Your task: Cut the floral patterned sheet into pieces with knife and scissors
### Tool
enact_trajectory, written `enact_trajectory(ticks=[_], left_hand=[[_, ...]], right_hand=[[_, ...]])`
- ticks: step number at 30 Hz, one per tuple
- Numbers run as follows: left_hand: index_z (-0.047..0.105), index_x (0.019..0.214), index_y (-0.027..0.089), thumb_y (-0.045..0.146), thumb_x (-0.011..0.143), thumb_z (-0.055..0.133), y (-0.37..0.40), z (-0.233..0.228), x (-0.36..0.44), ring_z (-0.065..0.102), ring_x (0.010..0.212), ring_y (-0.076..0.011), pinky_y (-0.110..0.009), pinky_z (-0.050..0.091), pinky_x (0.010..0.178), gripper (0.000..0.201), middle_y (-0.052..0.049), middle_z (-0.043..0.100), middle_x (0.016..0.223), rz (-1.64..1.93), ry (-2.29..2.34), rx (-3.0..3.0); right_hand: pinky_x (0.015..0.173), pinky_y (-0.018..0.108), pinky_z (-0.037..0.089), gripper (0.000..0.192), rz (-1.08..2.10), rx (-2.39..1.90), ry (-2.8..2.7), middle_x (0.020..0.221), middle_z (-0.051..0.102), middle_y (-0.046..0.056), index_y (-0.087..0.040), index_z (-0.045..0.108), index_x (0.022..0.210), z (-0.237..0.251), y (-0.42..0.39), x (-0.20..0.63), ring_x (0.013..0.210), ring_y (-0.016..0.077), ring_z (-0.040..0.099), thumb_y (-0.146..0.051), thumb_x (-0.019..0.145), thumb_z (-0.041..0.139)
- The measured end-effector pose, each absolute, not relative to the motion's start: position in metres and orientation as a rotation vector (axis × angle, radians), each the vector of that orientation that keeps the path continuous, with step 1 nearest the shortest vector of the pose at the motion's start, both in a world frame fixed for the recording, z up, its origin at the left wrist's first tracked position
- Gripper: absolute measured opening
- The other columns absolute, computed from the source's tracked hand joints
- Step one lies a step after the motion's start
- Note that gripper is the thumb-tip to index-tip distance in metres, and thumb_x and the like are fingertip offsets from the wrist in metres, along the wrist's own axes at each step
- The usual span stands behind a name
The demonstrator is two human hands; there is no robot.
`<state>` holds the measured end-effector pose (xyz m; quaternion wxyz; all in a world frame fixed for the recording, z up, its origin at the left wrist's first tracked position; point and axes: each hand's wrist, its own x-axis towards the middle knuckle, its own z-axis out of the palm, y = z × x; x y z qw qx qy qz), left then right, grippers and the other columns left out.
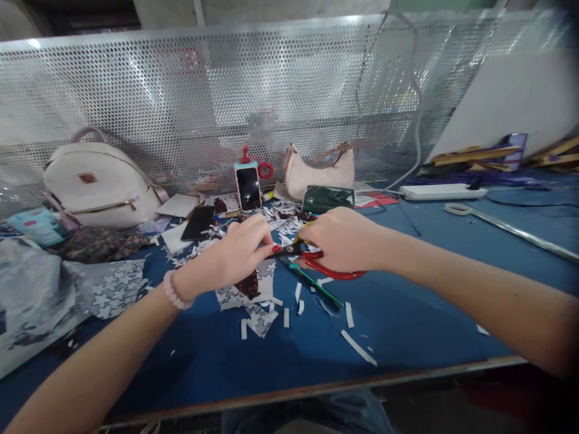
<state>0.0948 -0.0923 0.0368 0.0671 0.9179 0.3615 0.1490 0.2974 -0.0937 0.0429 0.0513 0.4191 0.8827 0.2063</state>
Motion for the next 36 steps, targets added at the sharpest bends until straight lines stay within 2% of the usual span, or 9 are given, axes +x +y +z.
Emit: enact_trajectory(ticks=[10,14,19,26,32,36], left_hand=[[0.036,0.074,0.018,0.021,0.093,0.035,-0.09,0.033,0.093,0.041,0.075,-0.0154,-0.035,0.033,0.076,0.019,-0.001,0.043,0.086,0.478,1.069,2.777],[0.037,0.076,0.019,0.023,0.093,0.036,-0.087,0.033,0.091,0.042,0.078,-0.0155,-0.032,0.035,0.075,0.018,-0.001,0.043,0.087,0.517,1.022,2.729],[0.038,0.081,0.019,0.028,0.097,0.027,-0.085,0.031,0.09,0.042,0.076,-0.0151,-0.029,0.038,0.074,0.021,-0.002,0.042,0.086,0.615,1.011,2.686],[0.031,0.072,0.02,0.031,0.095,0.027,-0.087,0.035,0.095,0.04,0.071,-0.015,-0.03,0.038,0.069,0.027,-0.001,0.038,0.081,0.391,1.028,2.783],[0.038,0.075,0.018,0.028,0.095,0.025,-0.081,0.038,0.096,0.042,0.073,-0.016,-0.031,0.037,0.069,0.026,-0.003,0.039,0.082,0.253,0.986,2.831],[0.038,0.074,0.018,0.027,0.096,0.026,-0.08,0.039,0.094,0.042,0.075,-0.0156,-0.03,0.038,0.072,0.027,-0.003,0.039,0.084,0.255,0.904,2.838]], right_hand=[[0.046,0.028,0.021,0.032,0.736,1.236,2.64,0.064,0.066,0.01,-0.015,0.064,0.071,0.042,-0.093,0.294,0.058,0.0238,0.062,-0.039,0.085,0.047],[0.046,0.029,0.02,0.034,0.752,1.236,2.651,0.064,0.066,0.01,-0.015,0.065,0.073,0.04,-0.093,0.294,0.058,0.0237,0.062,-0.039,0.086,0.045],[0.046,0.028,0.021,0.04,0.76,1.254,2.657,0.062,0.066,0.011,-0.015,0.065,0.074,0.039,-0.093,0.295,0.057,0.0231,0.061,-0.046,0.086,0.044],[0.046,0.028,0.02,0.037,0.771,1.236,2.669,0.062,0.066,0.01,-0.015,0.064,0.072,0.038,-0.092,0.295,0.057,0.0229,0.061,-0.044,0.086,0.045],[0.045,0.028,0.019,0.037,0.765,1.212,2.637,0.066,0.066,0.01,-0.014,0.063,0.074,0.041,-0.092,0.294,0.059,0.0233,0.062,-0.043,0.087,0.044],[0.046,0.028,0.019,0.036,0.753,1.215,2.644,0.067,0.067,0.01,-0.014,0.063,0.076,0.041,-0.092,0.294,0.058,0.0233,0.062,-0.043,0.086,0.044]])
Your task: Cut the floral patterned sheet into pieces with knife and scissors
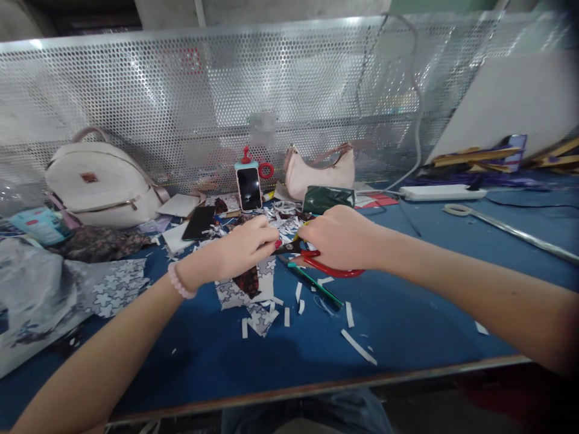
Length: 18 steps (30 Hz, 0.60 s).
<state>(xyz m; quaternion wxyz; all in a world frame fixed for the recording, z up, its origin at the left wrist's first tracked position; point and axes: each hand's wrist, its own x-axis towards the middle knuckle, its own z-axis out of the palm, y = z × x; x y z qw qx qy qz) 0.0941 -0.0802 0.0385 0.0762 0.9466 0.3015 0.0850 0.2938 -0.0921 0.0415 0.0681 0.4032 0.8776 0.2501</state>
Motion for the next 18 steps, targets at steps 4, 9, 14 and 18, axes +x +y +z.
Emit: enact_trajectory(ticks=[4,9,14,18], left_hand=[[0.039,0.073,0.017,0.026,0.095,0.03,-0.0828,0.0405,0.094,0.042,0.074,-0.0149,-0.03,0.037,0.073,0.026,-0.003,0.038,0.086,0.285,0.885,2.847],[0.039,0.073,0.017,0.023,0.095,0.03,-0.0849,0.042,0.0941,0.042,0.074,-0.0147,-0.03,0.037,0.072,0.024,-0.004,0.038,0.087,0.331,0.858,2.832],[0.034,0.07,0.018,0.021,0.094,0.03,-0.0828,0.0398,0.0952,0.041,0.074,-0.0154,-0.03,0.037,0.072,0.025,-0.003,0.038,0.085,0.338,0.839,2.882],[0.032,0.068,0.018,0.02,0.094,0.029,-0.0806,0.0375,0.0964,0.039,0.072,-0.015,-0.03,0.036,0.068,0.026,-0.003,0.039,0.083,0.315,0.874,2.933]], right_hand=[[0.047,0.028,0.021,0.037,0.752,1.229,2.651,0.069,0.067,0.01,-0.015,0.063,0.074,0.0431,-0.0927,0.293,0.059,0.0228,0.061,-0.045,0.086,0.045],[0.048,0.028,0.023,0.031,0.74,1.24,2.617,0.063,0.066,0.01,-0.015,0.063,0.07,0.0455,-0.0932,0.291,0.057,0.0211,0.059,-0.038,0.084,0.047],[0.047,0.028,0.02,0.036,0.791,1.204,2.634,0.059,0.065,0.011,-0.015,0.063,0.068,0.0432,-0.0929,0.2911,0.054,0.0207,0.058,-0.039,0.086,0.044],[0.046,0.028,0.019,0.039,0.834,1.168,2.648,0.061,0.066,0.012,-0.014,0.063,0.067,0.0415,-0.092,0.2921,0.055,0.0213,0.059,-0.041,0.086,0.043]])
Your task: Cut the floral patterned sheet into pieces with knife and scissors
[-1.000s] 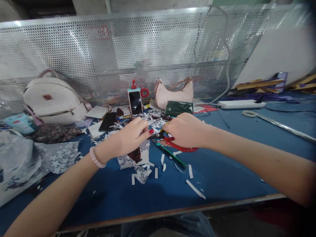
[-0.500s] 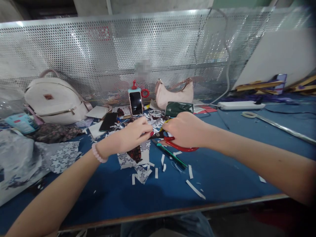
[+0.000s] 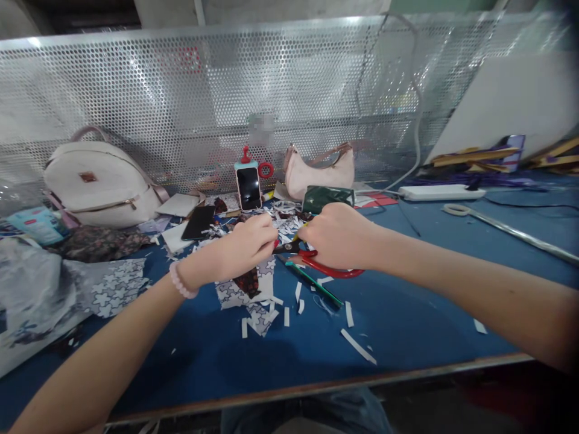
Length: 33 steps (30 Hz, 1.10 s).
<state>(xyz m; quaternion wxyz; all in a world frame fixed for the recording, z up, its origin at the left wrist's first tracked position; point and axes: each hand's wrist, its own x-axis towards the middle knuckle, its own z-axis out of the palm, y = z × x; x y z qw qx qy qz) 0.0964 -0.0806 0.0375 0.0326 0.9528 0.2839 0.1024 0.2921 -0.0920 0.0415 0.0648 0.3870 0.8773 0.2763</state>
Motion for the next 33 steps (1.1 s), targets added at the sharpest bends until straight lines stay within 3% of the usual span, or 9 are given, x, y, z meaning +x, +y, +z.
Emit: enact_trajectory(ticks=[14,22,28,33], left_hand=[[0.033,0.071,0.019,0.019,0.095,0.025,-0.084,0.035,0.094,0.04,0.073,-0.0165,-0.031,0.035,0.066,0.025,-0.004,0.041,0.081,0.286,0.827,3.118],[0.036,0.073,0.018,0.016,0.092,0.027,-0.081,0.034,0.095,0.039,0.07,-0.0173,-0.032,0.034,0.064,0.021,-0.005,0.042,0.081,0.326,0.811,3.122],[0.034,0.072,0.019,0.017,0.092,0.024,-0.082,0.035,0.094,0.04,0.072,-0.0173,-0.032,0.037,0.066,0.022,-0.005,0.041,0.081,0.33,0.845,3.059],[0.031,0.072,0.019,0.019,0.093,0.022,-0.084,0.034,0.093,0.04,0.074,-0.0172,-0.032,0.038,0.069,0.023,-0.006,0.04,0.083,0.31,0.917,3.025]], right_hand=[[0.046,0.028,0.019,0.033,0.818,1.044,2.632,0.059,0.064,0.013,-0.012,0.061,0.064,0.045,-0.093,0.287,0.054,0.0216,0.058,-0.032,0.085,0.045],[0.044,0.028,0.019,0.019,0.814,1.03,2.591,0.056,0.064,0.011,-0.012,0.061,0.064,0.045,-0.09,0.288,0.054,0.0214,0.059,-0.01,0.075,0.047],[0.045,0.029,0.019,0.023,0.867,1.016,2.617,0.06,0.065,0.012,-0.011,0.062,0.068,0.041,-0.086,0.292,0.056,0.0219,0.059,-0.018,0.082,0.045],[0.046,0.029,0.018,0.041,0.92,1.001,2.692,0.06,0.065,0.011,-0.012,0.063,0.069,0.034,-0.08,0.297,0.054,0.0223,0.059,-0.039,0.088,0.041]])
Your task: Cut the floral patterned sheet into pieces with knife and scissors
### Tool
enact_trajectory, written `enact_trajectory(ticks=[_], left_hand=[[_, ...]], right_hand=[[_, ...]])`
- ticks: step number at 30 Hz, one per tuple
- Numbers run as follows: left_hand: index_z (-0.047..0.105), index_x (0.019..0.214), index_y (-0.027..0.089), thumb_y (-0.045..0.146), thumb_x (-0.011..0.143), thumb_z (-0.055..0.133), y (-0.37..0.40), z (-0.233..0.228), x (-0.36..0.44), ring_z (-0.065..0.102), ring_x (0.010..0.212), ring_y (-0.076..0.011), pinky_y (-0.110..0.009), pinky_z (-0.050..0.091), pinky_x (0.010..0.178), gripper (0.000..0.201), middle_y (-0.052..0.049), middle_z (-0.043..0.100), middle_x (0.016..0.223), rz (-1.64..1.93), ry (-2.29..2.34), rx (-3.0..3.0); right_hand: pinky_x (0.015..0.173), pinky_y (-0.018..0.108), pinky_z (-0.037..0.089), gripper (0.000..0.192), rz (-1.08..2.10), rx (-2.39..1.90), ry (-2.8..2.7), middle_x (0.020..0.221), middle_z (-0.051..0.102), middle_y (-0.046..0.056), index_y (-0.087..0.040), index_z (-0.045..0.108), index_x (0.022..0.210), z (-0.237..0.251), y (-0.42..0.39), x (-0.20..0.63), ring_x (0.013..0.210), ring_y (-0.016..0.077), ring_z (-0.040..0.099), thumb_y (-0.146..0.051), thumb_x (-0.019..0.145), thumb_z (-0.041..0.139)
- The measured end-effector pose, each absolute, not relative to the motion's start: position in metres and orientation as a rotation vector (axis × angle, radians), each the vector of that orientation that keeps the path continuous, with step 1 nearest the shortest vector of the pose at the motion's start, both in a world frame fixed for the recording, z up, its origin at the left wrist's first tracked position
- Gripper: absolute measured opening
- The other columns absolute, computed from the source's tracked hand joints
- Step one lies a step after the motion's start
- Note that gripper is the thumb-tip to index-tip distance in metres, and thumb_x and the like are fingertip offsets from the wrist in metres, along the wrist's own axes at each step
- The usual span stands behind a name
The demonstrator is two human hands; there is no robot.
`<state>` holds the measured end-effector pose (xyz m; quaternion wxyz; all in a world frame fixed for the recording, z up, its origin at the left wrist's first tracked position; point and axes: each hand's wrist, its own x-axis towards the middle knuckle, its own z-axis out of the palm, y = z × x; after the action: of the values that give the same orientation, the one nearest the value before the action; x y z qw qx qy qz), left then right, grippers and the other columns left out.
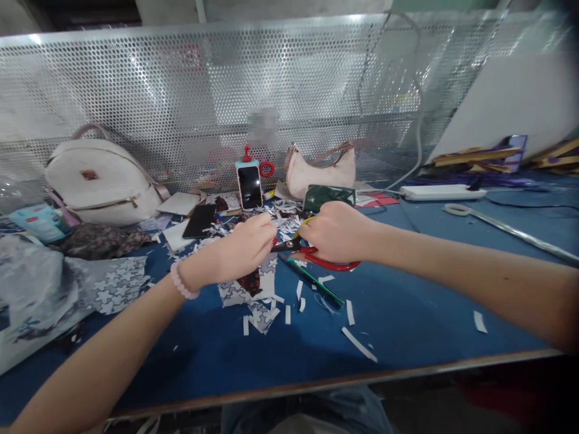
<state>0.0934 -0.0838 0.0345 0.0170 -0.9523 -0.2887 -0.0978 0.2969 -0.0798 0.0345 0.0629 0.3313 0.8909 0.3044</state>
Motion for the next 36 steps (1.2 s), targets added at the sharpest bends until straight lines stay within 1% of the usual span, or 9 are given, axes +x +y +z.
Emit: enact_trajectory(ticks=[5,12,18,22,26,29,31,34,36], left_hand=[[0.031,0.071,0.019,0.018,0.093,0.023,-0.086,0.036,0.095,0.041,0.073,-0.0164,-0.031,0.038,0.069,0.023,-0.005,0.04,0.082,-0.294,-0.906,-2.961],[0.031,0.069,0.019,0.017,0.092,0.024,-0.088,0.037,0.096,0.041,0.074,-0.0173,-0.032,0.038,0.068,0.023,-0.005,0.04,0.081,-0.311,-0.871,-2.957],[0.03,0.07,0.019,0.018,0.092,0.024,-0.087,0.036,0.094,0.041,0.073,-0.0167,-0.032,0.039,0.069,0.023,-0.004,0.04,0.081,-0.359,-0.873,-3.013],[0.029,0.069,0.019,0.017,0.092,0.027,-0.083,0.034,0.092,0.041,0.072,-0.0152,-0.031,0.039,0.07,0.023,-0.003,0.039,0.081,-0.505,-0.941,-3.048],[0.032,0.068,0.019,0.017,0.093,0.03,-0.074,0.03,0.09,0.042,0.072,-0.0147,-0.029,0.041,0.071,0.025,-0.002,0.04,0.076,-0.848,-1.213,-2.894],[0.045,0.083,0.017,0.012,0.091,0.032,-0.068,0.027,0.088,0.047,0.084,-0.0151,-0.03,0.041,0.081,0.016,-0.004,0.048,0.089,-1.048,-1.303,-2.773],[0.049,0.099,0.017,0.012,0.091,0.032,-0.067,0.025,0.086,0.049,0.094,-0.0153,-0.031,0.039,0.087,0.019,-0.006,0.05,0.101,-1.051,-1.28,-2.792],[0.053,0.101,0.018,0.027,0.095,0.028,-0.067,0.026,0.082,0.054,0.088,-0.0166,-0.03,0.042,0.079,0.027,-0.005,0.057,0.095,-0.865,-1.35,-2.887],[0.054,0.105,0.019,0.038,0.095,0.029,-0.066,0.027,0.078,0.057,0.08,-0.0176,-0.03,0.043,0.07,0.033,-0.004,0.061,0.091,-0.709,-1.462,-2.906]], right_hand=[[0.047,0.03,0.02,0.045,0.923,1.003,2.686,0.06,0.064,0.01,-0.012,0.063,0.068,0.036,-0.083,0.295,0.053,0.0226,0.059,-0.044,0.089,0.039],[0.046,0.03,0.02,0.049,0.841,1.071,2.641,0.064,0.065,0.013,-0.012,0.063,0.07,0.042,-0.09,0.284,0.055,0.0237,0.06,-0.048,0.089,0.036],[0.046,0.029,0.023,0.044,0.826,1.041,2.636,0.06,0.064,0.013,-0.011,0.063,0.071,0.04,-0.089,0.281,0.057,0.0227,0.06,-0.04,0.091,0.037],[0.047,0.029,0.029,0.047,0.824,1.139,2.626,0.066,0.067,0.015,-0.011,0.065,0.072,0.041,-0.083,0.284,0.061,0.0254,0.062,-0.045,0.09,0.038],[0.05,0.031,0.036,0.052,0.718,1.379,2.578,0.068,0.067,0.015,-0.013,0.067,0.074,0.037,-0.071,0.296,0.064,0.0277,0.064,-0.051,0.088,0.035],[0.055,0.033,0.042,0.056,0.53,1.536,2.51,0.072,0.067,0.017,-0.013,0.068,0.076,0.025,-0.058,0.304,0.072,0.0297,0.064,-0.057,0.085,0.036],[0.06,0.035,0.044,0.054,0.369,1.652,2.458,0.08,0.067,0.018,-0.013,0.067,0.078,0.013,-0.048,0.309,0.079,0.0323,0.064,-0.059,0.081,0.04],[0.06,0.034,0.044,0.046,0.279,1.747,2.415,0.084,0.067,0.018,-0.013,0.066,0.082,-0.009,-0.032,0.317,0.078,0.031,0.064,-0.054,0.079,0.046],[0.058,0.03,0.044,0.038,0.22,1.81,2.406,0.085,0.068,0.015,-0.014,0.064,0.084,-0.023,-0.023,0.324,0.077,0.0271,0.064,-0.048,0.081,0.046]])
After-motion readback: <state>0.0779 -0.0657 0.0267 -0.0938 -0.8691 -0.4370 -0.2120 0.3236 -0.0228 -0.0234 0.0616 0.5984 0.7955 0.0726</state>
